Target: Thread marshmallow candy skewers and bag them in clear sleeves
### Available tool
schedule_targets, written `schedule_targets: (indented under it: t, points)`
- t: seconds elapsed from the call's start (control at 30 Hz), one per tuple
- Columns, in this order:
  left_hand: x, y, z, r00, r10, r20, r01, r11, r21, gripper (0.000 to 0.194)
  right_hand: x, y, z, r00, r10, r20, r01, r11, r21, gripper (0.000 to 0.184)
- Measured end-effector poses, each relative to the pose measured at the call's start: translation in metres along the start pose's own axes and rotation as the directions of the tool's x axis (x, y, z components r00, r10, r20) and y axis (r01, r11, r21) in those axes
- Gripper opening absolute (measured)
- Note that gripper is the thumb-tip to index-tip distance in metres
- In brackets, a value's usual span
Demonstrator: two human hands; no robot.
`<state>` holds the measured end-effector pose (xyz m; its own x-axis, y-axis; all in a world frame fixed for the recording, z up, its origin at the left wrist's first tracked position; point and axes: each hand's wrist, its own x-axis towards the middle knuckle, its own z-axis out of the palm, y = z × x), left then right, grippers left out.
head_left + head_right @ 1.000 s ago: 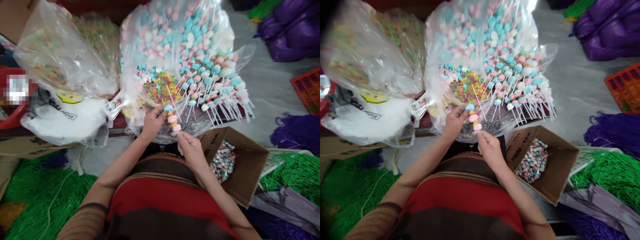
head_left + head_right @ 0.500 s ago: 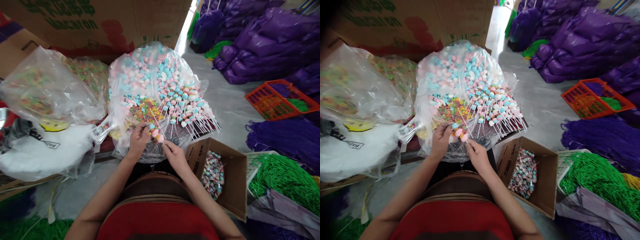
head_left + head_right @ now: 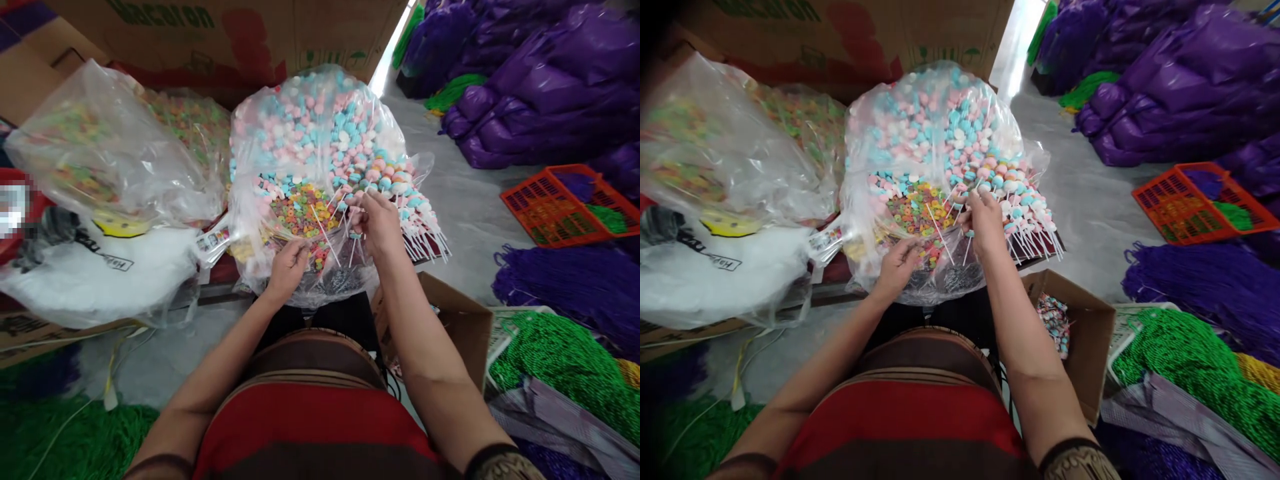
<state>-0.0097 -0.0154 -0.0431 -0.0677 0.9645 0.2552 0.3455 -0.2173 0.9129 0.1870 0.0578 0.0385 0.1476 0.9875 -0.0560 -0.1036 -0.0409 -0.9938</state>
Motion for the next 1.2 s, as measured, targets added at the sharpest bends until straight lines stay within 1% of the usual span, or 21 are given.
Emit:
schedule_targets:
  t: [0.07, 0.1, 0.13, 0.2, 0.27, 0.3, 0.33, 0.37, 0.4, 0.43, 0.47, 0.53, 0.6, 0.63, 0.67, 0.7, 0.73, 0.8, 0.9, 1.07, 1.2]
  points:
    - [-0.004, -0.004, 0.001, 1.000, 0.022, 0.014, -0.023, 0.999, 0.037, 0.022, -0.004, 0.008, 0.001, 0.997, -0.068, -0.021, 0.061, 0.971, -0.233, 0.033]
    - [-0.005, -0.005, 0.001, 0.999, 0.030, 0.025, -0.031, 0.998, 0.052, 0.021, -0.012, 0.014, 0.003, 0.994, -0.104, -0.014, 0.091, 0.921, -0.379, 0.035]
    - [-0.006, -0.006, 0.001, 0.999, 0.040, 0.036, -0.042, 0.997, 0.065, 0.021, -0.020, 0.019, 0.005, 0.992, -0.129, 0.009, 0.114, 0.841, -0.528, 0.035]
    - [-0.008, -0.006, 0.002, 0.997, 0.065, 0.052, -0.070, 0.994, 0.084, 0.023, -0.037, 0.029, 0.014, 0.991, -0.100, 0.088, 0.132, 0.632, -0.763, 0.033]
    - [-0.008, -0.007, 0.002, 0.995, 0.082, 0.062, -0.089, 0.991, 0.104, 0.025, -0.047, 0.037, 0.024, 0.990, -0.009, 0.141, 0.131, 0.437, -0.890, 0.032]
    - [-0.008, -0.007, 0.003, 0.995, 0.081, 0.066, -0.088, 0.989, 0.115, 0.025, -0.049, 0.040, 0.028, 0.989, 0.034, 0.144, 0.122, 0.367, -0.922, 0.032]
    - [-0.008, -0.007, 0.003, 0.995, 0.073, 0.070, -0.081, 0.989, 0.122, 0.025, -0.048, 0.043, 0.032, 0.989, 0.064, 0.135, 0.108, 0.318, -0.942, 0.032]
    - [-0.008, -0.007, 0.003, 0.996, 0.061, 0.072, -0.070, 0.990, 0.124, 0.024, -0.046, 0.045, 0.034, 0.990, 0.076, 0.120, 0.093, 0.293, -0.951, 0.032]
    - [-0.008, -0.007, 0.003, 0.996, 0.048, 0.072, -0.057, 0.991, 0.118, 0.023, -0.044, 0.047, 0.034, 0.991, 0.070, 0.113, 0.088, 0.295, -0.951, 0.032]
    - [-0.008, -0.007, 0.003, 0.997, 0.040, 0.070, -0.046, 0.994, 0.101, 0.022, -0.042, 0.049, 0.032, 0.992, 0.051, 0.120, 0.097, 0.324, -0.941, 0.031]
    - [-0.007, -0.007, 0.002, 0.997, 0.034, 0.066, -0.038, 0.997, 0.074, 0.021, -0.041, 0.050, 0.029, 0.990, 0.020, 0.139, 0.121, 0.381, -0.917, 0.029]
    - [-0.006, -0.003, 0.000, 0.999, 0.004, 0.052, -0.004, 1.000, 0.005, 0.020, -0.044, 0.051, 0.020, 0.980, -0.062, 0.191, 0.192, 0.558, -0.807, 0.024]
    - [-0.002, 0.006, -0.003, 0.997, -0.066, 0.038, 0.069, 0.994, -0.080, 0.027, -0.053, 0.049, 0.009, 0.971, -0.122, 0.208, 0.227, 0.754, -0.617, 0.023]
    - [0.000, 0.012, -0.005, 0.994, -0.101, 0.039, 0.105, 0.986, -0.129, 0.033, -0.060, 0.047, 0.004, 0.970, -0.120, 0.211, 0.214, 0.835, -0.507, 0.025]
    - [0.002, 0.020, -0.006, 0.991, -0.124, 0.045, 0.130, 0.975, -0.180, 0.039, -0.068, 0.045, -0.001, 0.970, -0.093, 0.224, 0.179, 0.897, -0.405, 0.026]
    - [0.005, 0.028, -0.008, 0.990, -0.129, 0.055, 0.138, 0.964, -0.228, 0.045, -0.075, 0.041, -0.005, 0.968, -0.046, 0.248, 0.126, 0.940, -0.318, 0.028]
    - [0.007, 0.036, -0.009, 0.991, -0.119, 0.066, 0.133, 0.953, -0.272, 0.049, -0.083, 0.038, -0.008, 0.962, 0.006, 0.272, 0.066, 0.965, -0.253, 0.029]
    - [0.010, 0.050, -0.010, 0.991, -0.091, 0.095, 0.118, 0.935, -0.335, 0.052, -0.097, 0.034, -0.012, 0.942, 0.104, 0.318, -0.049, 0.983, -0.179, 0.030]
    - [0.010, 0.062, -0.008, 0.986, -0.066, 0.154, 0.122, 0.912, -0.391, 0.046, -0.111, 0.034, -0.015, 0.915, 0.198, 0.351, -0.162, 0.978, -0.131, 0.037]
    - [0.004, 0.068, -0.006, 0.987, -0.085, 0.139, 0.143, 0.864, -0.484, 0.034, -0.121, 0.045, -0.017, 0.881, 0.263, 0.394, -0.278, 0.960, -0.019, 0.044]
    - [0.004, 0.072, -0.006, 0.979, -0.143, 0.144, 0.200, 0.806, -0.557, 0.035, -0.127, 0.046, -0.015, 0.870, 0.275, 0.410, -0.304, 0.953, 0.006, 0.048]
